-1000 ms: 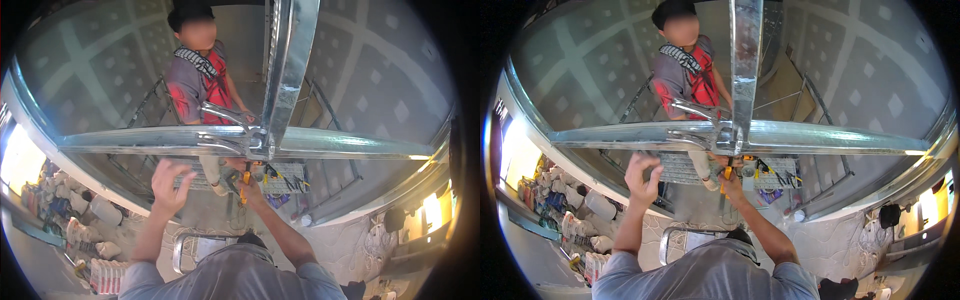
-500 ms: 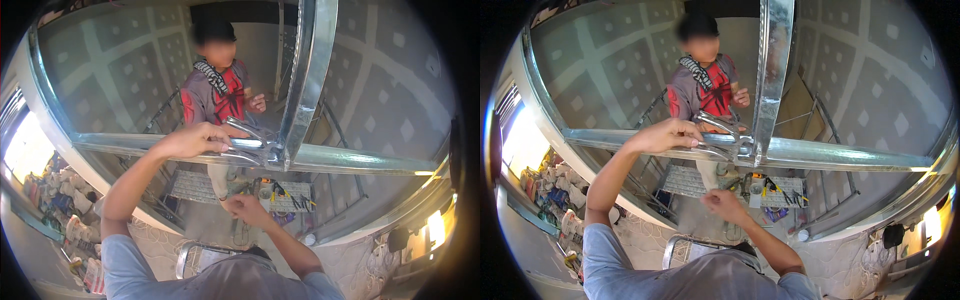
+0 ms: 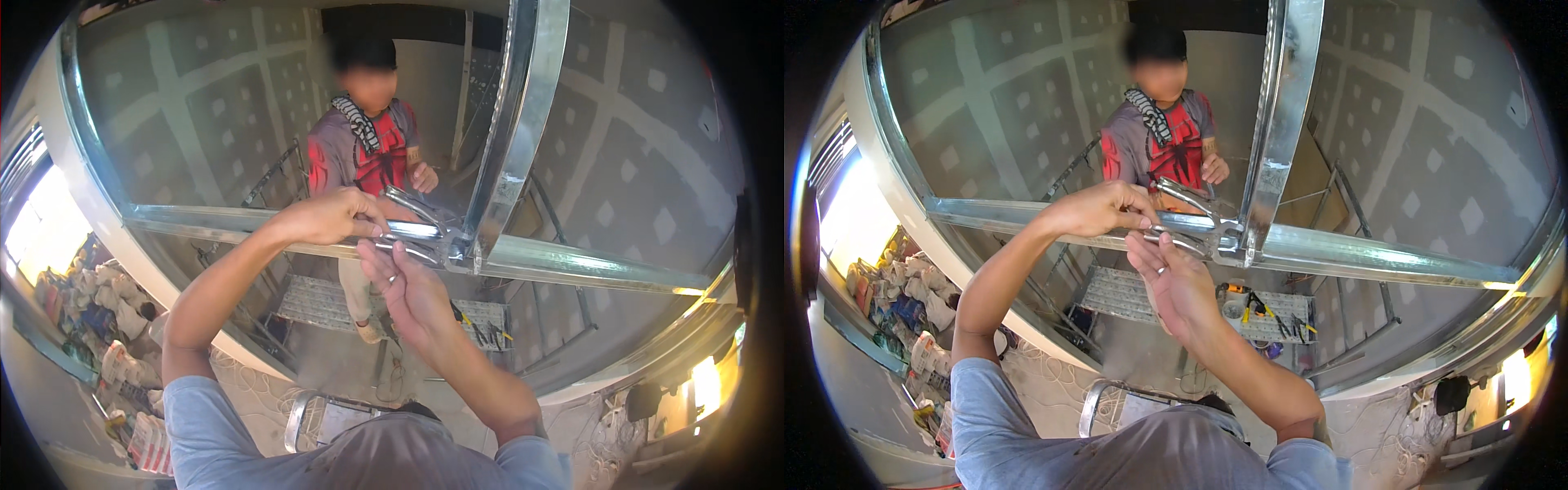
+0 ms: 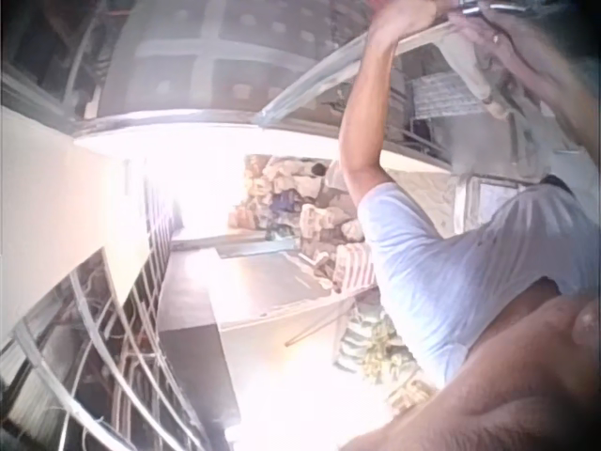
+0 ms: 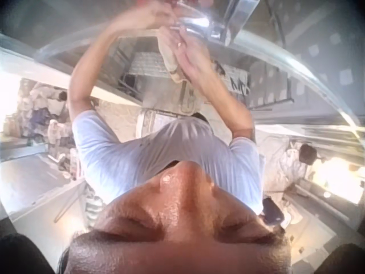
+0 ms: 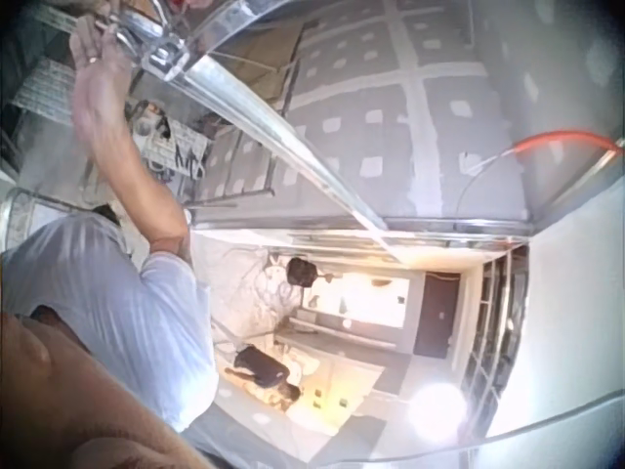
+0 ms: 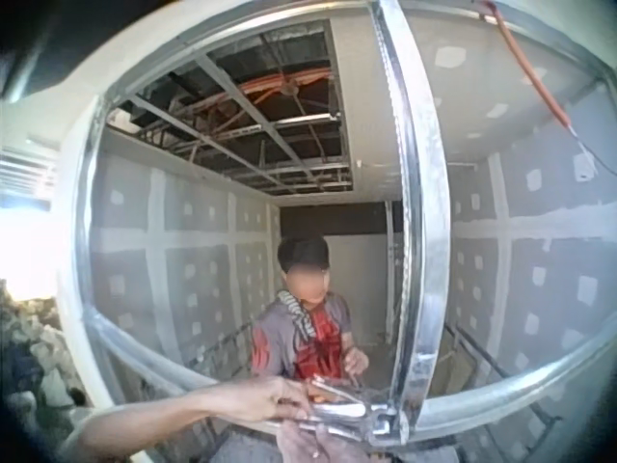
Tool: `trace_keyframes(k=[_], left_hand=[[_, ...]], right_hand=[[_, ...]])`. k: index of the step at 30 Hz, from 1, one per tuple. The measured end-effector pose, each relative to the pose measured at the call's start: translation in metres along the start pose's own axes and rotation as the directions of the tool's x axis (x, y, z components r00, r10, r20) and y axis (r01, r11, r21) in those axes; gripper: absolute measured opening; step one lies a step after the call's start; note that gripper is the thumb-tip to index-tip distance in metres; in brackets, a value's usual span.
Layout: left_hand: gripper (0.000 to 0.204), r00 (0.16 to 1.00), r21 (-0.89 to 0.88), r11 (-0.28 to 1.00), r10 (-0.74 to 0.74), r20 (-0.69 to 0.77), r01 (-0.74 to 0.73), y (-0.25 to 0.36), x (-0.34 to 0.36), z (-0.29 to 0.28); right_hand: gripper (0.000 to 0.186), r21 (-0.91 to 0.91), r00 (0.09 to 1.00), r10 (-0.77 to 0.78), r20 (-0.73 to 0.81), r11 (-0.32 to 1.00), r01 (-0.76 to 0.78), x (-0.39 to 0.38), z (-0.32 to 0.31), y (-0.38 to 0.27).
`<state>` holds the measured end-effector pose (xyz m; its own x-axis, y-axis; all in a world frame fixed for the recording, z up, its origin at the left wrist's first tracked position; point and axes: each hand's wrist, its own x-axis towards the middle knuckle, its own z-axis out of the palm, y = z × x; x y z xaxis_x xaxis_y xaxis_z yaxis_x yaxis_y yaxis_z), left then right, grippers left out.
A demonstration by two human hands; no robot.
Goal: The person constructs a metal wall frame by clamping metal studs together with locking pliers, fastening joints with a drill and a crimper, checking the alignment with a square ruler, and crimping the top frame section.
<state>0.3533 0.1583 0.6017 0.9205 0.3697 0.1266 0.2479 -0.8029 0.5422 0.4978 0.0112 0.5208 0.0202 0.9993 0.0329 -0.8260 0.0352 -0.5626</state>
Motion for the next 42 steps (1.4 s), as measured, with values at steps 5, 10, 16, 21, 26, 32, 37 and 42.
trace_keyframes(k=[5, 10, 16, 21, 26, 32, 37, 42], left_hand=[[0.020, 0.992, 0.113, 0.990, -0.076, -0.096, 0.087, 0.020, 0.004, 0.010], [0.018, 0.978, 0.083, 0.980, -0.171, -0.121, 0.182, 0.009, -0.006, 0.016], [0.016, 0.926, 0.087, 0.991, -0.066, -0.372, 0.105, 0.026, -0.044, 0.050], [0.016, 0.861, -0.007, 0.996, -0.079, -0.502, 0.087, 0.038, -0.053, 0.087], [0.031, 0.908, -0.319, 0.948, -0.115, -0.403, -0.021, 0.045, -0.029, 0.060], [0.045, 0.996, -0.405, 0.913, -0.019, 0.093, 0.055, 0.039, 0.071, 0.021], [0.040, 0.969, -0.011, 0.999, 0.038, 0.243, -0.036, 0.034, 0.107, 0.023], [0.026, 0.999, -0.165, 0.986, 0.004, 0.035, 0.002, 0.042, 0.086, 0.009]], right_hand=[[0.033, -0.215, 0.990, -0.085, 0.114, 0.971, 0.108, -0.002, -0.009, 0.014], [0.026, -0.121, 0.990, 0.027, 0.136, 0.993, -0.010, -0.010, -0.004, 0.011], [0.037, -0.320, 0.994, 0.031, 0.109, 0.947, 0.006, -0.020, -0.028, 0.010], [0.039, -0.486, 0.985, 0.084, 0.154, 0.874, 0.001, -0.020, -0.063, -0.005], [0.042, -0.301, 0.927, 0.124, 0.353, 0.954, -0.013, -0.035, -0.043, -0.014], [0.052, -0.252, 0.955, 0.065, 0.291, 0.968, 0.011, -0.035, -0.013, -0.013], [0.050, -0.242, 0.943, 0.063, 0.327, 0.970, 0.019, -0.028, -0.014, -0.014], [0.051, -0.385, 0.935, 0.094, 0.341, 0.922, 0.048, -0.017, -0.024, -0.023]])
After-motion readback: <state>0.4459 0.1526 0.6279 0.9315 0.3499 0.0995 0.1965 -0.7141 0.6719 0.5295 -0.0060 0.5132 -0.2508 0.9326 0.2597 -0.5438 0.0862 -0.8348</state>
